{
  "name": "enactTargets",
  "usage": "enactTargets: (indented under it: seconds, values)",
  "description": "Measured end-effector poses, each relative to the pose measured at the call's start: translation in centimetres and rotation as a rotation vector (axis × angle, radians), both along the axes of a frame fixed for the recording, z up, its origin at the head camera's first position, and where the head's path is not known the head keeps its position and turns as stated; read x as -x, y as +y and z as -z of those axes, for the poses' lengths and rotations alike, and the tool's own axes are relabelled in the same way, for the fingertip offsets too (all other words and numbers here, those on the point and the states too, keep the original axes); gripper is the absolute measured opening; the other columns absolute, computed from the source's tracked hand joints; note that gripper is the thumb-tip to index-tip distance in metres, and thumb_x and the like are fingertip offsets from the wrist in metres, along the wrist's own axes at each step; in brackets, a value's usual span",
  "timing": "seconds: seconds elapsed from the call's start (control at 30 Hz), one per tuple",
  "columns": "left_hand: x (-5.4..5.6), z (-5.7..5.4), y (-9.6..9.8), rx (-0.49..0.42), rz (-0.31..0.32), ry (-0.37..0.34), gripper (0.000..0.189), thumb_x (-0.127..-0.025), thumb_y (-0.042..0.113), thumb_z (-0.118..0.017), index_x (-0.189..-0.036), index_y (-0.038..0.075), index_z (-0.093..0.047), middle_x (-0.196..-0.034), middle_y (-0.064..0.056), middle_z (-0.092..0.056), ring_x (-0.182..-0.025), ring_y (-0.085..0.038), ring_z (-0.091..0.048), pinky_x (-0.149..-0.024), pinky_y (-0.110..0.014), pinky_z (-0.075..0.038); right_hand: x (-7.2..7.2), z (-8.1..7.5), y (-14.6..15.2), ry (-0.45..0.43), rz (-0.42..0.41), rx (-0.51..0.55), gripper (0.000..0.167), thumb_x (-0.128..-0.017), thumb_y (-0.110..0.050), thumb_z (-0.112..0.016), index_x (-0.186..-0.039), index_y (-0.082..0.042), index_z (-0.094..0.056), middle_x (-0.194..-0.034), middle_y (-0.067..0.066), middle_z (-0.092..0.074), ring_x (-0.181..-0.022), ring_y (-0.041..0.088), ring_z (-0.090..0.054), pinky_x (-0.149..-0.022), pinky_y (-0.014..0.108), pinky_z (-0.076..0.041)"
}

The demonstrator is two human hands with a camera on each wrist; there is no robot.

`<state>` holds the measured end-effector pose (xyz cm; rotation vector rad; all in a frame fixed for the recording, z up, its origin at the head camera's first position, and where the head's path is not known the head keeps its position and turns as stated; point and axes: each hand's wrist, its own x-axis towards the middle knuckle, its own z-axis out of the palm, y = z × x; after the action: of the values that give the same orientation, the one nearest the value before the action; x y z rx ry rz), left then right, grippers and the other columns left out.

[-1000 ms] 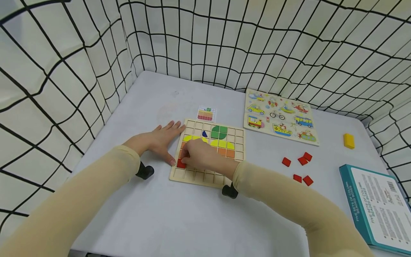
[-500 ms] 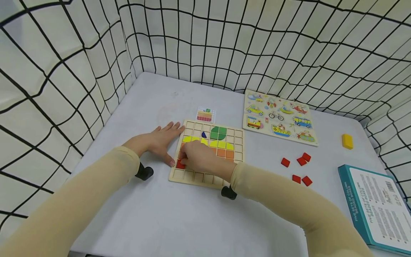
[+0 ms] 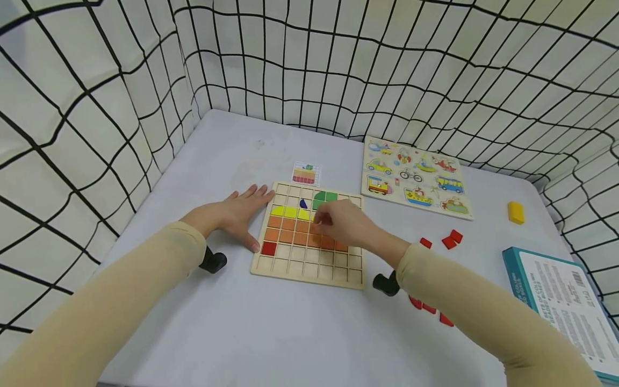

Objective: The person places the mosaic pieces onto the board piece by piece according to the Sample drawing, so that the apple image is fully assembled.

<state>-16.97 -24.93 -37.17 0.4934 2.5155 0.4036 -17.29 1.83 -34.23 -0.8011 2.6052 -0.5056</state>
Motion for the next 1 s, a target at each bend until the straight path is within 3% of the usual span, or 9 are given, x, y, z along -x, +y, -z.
enactTargets:
  seconds: [0.3, 0.5, 0.73, 1.0]
  values:
    - [0.1, -0.2, 0.0, 0.02, 0.018, 0.006, 0.131, -0.072, 0.044, -0.091, -0.164, 0.004, -0.007, -0.172, -0.023, -0.001, -0.158, -0.046, 0.003, -0.124, -0.07, -0.005, 1.5, -0.8, 11.3, -0.034, 0.202, -0.073, 0.018, -0.096, -0.011, -0.071, -0.113, -0.003, -0.072, -0.101, 0.009, -0.072, -0.091, 0.023, -0.062, -0.08, 0.034, -0.055]
    - [0.1, -0.4, -0.1, 0.025, 0.029, 0.017, 0.132, -0.072, 0.045, -0.092, -0.164, 0.002, -0.007, -0.171, -0.024, 0.0, -0.158, -0.046, 0.003, -0.123, -0.071, -0.007, 1.4, -0.1, 17.5, -0.047, 0.248, -0.149, 0.023, -0.095, -0.011, -0.071, -0.115, 0.001, -0.07, -0.101, 0.013, -0.073, -0.09, 0.024, -0.063, -0.08, 0.036, -0.058]
    - [0.0, -0.1, -0.3, 0.008, 0.023, 0.017, 0.133, -0.071, 0.045, -0.092, -0.164, 0.001, -0.007, -0.171, -0.025, -0.001, -0.158, -0.047, 0.003, -0.123, -0.071, -0.006, 1.5, 1.0, 20.2, -0.095, 0.283, -0.264, 0.033, -0.092, -0.018, -0.076, -0.116, 0.003, -0.069, -0.098, 0.014, -0.071, -0.086, 0.025, -0.061, -0.073, 0.034, -0.056]
    - [0.0, -0.1, -0.2, 0.0, 0.022, 0.007, 0.133, -0.072, 0.045, -0.092, -0.164, 0.002, -0.006, -0.171, -0.024, 0.0, -0.158, -0.046, 0.004, -0.124, -0.071, -0.005, 1.0, 1.5, 20.5, -0.109, 0.318, -0.246, 0.031, -0.092, -0.015, -0.076, -0.115, 0.004, -0.067, -0.1, 0.014, -0.071, -0.091, 0.027, -0.062, -0.079, 0.037, -0.059]
